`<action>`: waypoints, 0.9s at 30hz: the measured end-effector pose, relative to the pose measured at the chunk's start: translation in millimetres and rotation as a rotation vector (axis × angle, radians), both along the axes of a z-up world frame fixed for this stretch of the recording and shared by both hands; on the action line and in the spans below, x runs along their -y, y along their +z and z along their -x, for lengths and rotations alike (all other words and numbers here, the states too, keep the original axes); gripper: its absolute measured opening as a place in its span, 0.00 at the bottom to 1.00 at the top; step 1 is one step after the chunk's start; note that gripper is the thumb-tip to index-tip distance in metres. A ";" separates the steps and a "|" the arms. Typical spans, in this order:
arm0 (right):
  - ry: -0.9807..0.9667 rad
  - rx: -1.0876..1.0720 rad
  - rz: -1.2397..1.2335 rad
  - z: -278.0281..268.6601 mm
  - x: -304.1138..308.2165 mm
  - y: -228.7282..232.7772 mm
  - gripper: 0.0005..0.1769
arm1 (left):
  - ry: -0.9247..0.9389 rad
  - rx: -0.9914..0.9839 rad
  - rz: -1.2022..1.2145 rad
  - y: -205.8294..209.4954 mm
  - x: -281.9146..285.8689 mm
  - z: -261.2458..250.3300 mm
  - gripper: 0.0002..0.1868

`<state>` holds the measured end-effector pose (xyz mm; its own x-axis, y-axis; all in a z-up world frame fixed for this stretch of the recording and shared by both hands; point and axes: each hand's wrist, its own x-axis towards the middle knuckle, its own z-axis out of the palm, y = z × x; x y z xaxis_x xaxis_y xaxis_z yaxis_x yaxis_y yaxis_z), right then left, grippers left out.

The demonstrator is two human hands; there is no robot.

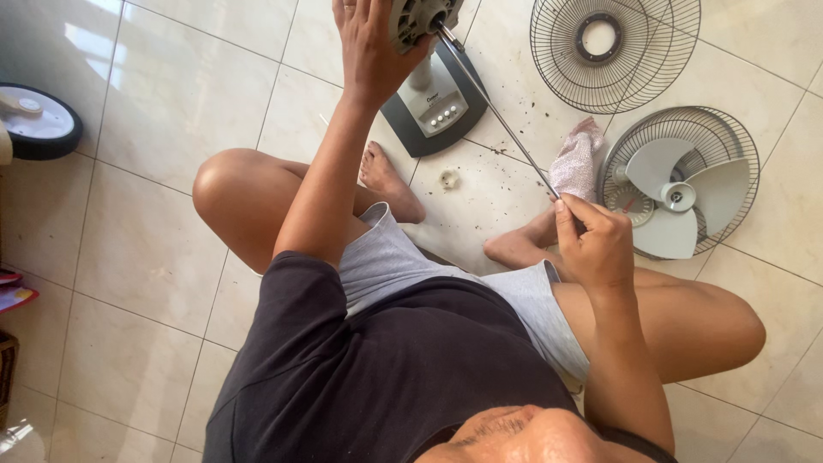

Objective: The person sits on the floor and uses a screwdriver to adjust a screw on the motor housing of a disassembled pedestal fan. They repeatedly tighten and loosen the screw while holding the motor housing steady with their other hand.

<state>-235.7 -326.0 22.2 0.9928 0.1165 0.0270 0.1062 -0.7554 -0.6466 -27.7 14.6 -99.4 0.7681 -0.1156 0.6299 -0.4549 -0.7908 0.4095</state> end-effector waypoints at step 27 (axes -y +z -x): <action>0.066 -0.069 0.007 0.4 -1.1 33.3 0.18 | -0.139 0.046 0.164 -22.0 -25.5 -9.6 0.30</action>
<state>-236.1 -324.9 55.5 0.9824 0.1821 -0.0420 0.1119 -0.7530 -0.6485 -18.1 40.0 -121.4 0.7218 -0.1113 0.6831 -0.5761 -0.6436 0.5039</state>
